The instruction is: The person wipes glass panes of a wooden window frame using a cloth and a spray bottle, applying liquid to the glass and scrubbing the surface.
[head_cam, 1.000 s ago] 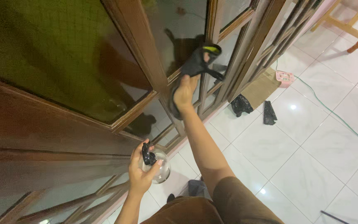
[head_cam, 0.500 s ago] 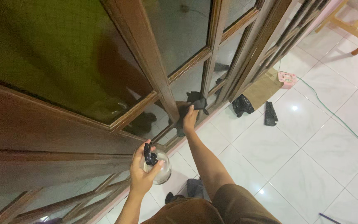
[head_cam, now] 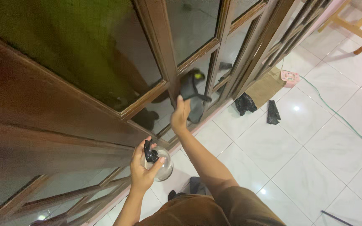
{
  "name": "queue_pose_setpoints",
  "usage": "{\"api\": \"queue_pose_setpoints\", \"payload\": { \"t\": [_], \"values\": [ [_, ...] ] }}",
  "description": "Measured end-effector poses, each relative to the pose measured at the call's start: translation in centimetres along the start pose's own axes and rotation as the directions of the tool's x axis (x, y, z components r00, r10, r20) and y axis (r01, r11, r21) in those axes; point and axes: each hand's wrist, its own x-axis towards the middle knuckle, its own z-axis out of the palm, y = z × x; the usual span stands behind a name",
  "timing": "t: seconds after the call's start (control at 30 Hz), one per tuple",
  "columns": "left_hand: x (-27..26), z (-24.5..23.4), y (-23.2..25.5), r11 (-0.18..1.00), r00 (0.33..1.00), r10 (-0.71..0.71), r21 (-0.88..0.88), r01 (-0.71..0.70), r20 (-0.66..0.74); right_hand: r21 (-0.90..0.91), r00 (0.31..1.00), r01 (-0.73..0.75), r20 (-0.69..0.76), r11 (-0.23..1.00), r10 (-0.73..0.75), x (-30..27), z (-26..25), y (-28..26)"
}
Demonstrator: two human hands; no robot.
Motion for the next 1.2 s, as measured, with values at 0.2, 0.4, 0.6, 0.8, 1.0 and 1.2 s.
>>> {"api": "queue_pose_setpoints", "payload": {
  "t": [0.2, 0.4, 0.6, 0.8, 1.0, 1.2],
  "values": [
    [-0.4, -0.4, 0.4, 1.000, 1.000, -0.009, -0.016, 0.009, 0.009, -0.113, 0.981, 0.194, -0.006, 0.975, -0.196, 0.5, 0.1, -0.9],
    [0.1, 0.2, 0.9, 0.997, 1.000, 0.011, -0.077, -0.009, 0.024, -0.025, 0.945, -0.266, -0.204, 0.964, 0.256, 2.0, -5.1, 5.7],
    [0.9, 0.7, 1.3, 1.000, 0.999, 0.028, 0.002, -0.028, 0.019, 0.819, 0.964, -0.068, -0.094, 0.570, 0.250, 8.2, -6.8, -5.5],
    [1.7, 2.5, 1.0, 0.999, 1.000, -0.011, -0.049, 0.012, 0.028, 0.151, 0.962, 0.193, -0.225, 0.970, -0.156, 19.0, -6.0, -6.3],
    [2.7, 4.5, 0.5, 0.999, 1.000, 0.005, -0.050, -0.004, 0.003, 0.399, 0.997, 0.056, 0.034, 0.915, -0.076, 23.2, -7.4, 4.9],
    [3.9, 6.6, 0.3, 0.999, 0.999, -0.023, -0.024, 0.024, 0.033, 0.282, 0.926, -0.347, -0.047, 0.895, 0.374, 17.7, -11.6, 16.3]
  ]
}}
